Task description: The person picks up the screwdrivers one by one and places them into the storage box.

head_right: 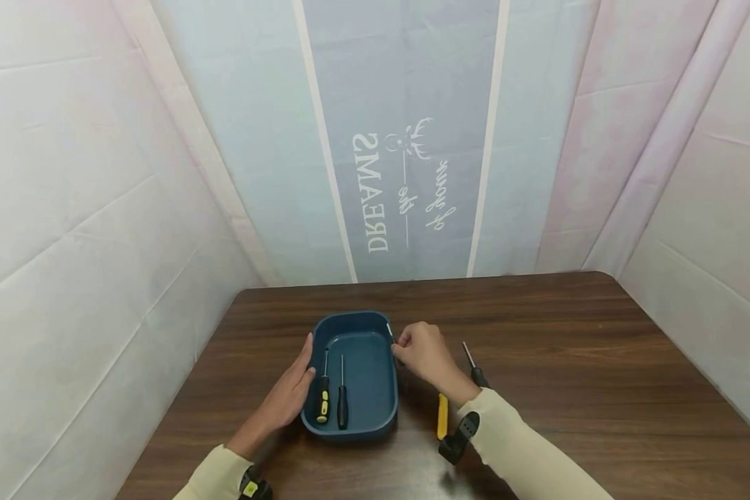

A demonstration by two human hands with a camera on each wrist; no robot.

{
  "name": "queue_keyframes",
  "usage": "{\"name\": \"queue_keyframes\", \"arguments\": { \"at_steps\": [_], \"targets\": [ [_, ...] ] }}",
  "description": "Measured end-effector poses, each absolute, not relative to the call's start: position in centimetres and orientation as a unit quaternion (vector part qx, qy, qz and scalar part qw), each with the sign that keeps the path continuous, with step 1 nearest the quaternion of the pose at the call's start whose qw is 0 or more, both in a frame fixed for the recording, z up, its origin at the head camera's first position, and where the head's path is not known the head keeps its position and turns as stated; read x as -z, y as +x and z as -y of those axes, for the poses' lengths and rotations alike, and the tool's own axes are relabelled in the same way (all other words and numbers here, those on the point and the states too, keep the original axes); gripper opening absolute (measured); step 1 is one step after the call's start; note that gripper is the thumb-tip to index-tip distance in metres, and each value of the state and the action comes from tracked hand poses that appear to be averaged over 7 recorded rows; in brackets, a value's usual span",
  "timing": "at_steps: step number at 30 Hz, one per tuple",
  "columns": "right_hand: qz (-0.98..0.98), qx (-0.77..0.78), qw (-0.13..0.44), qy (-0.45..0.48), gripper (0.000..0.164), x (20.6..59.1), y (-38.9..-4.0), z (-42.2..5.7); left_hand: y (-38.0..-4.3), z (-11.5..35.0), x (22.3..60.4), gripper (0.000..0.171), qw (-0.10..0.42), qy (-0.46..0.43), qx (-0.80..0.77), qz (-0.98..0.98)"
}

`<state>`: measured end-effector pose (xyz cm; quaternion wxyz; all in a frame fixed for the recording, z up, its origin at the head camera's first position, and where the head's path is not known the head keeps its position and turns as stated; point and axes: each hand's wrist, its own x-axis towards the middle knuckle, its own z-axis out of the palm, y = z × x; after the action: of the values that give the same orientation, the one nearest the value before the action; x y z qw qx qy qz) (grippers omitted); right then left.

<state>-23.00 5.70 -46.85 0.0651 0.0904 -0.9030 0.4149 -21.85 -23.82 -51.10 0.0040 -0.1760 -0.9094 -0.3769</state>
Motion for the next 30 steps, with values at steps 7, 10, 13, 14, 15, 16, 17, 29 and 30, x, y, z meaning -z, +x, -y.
{"name": "queue_keyframes", "arguments": {
  "at_steps": [7,10,13,14,15,16,17,29,30],
  "targets": [
    [0.899,-0.418,0.074,0.106,0.018,47.0,-22.8,-5.6,-21.6,23.7,51.3,0.061,0.012,-0.173,0.381,0.908],
    [0.898,-0.417,0.076,0.114,0.018,47.1,-22.7,-5.5,-21.5,23.7,51.3,0.061,0.014,-0.175,0.38,0.908],
    [0.897,-0.418,0.077,0.12,0.019,47.2,-22.5,-5.4,-21.4,23.6,51.5,0.061,0.013,-0.176,0.38,0.908],
    [0.896,-0.42,0.076,0.12,0.019,47.2,-22.4,-5.3,-21.3,23.6,51.5,0.061,0.014,-0.176,0.38,0.908],
    [0.896,-0.421,0.075,0.122,0.019,47.2,-22.4,-5.3,-21.2,23.6,51.6,0.061,0.015,-0.176,0.38,0.908],
    [0.895,-0.422,0.073,0.122,0.019,47.3,-22.3,-5.2,-21.2,23.6,51.6,0.061,0.016,-0.176,0.38,0.908],
    [0.895,-0.423,0.072,0.123,0.019,47.3,-22.2,-5.2,-21.1,23.6,51.6,0.061,0.016,-0.176,0.38,0.908],
    [0.889,-0.43,0.077,0.137,0.019,48.0,-21.7,-5.1,-20.4,23.5,52.4,0.061,0.023,-0.175,0.376,0.91],
    [0.889,-0.43,0.076,0.136,0.02,48.0,-21.7,-5.1,-20.4,23.4,52.4,0.061,0.025,-0.176,0.376,0.909]
  ]
}}
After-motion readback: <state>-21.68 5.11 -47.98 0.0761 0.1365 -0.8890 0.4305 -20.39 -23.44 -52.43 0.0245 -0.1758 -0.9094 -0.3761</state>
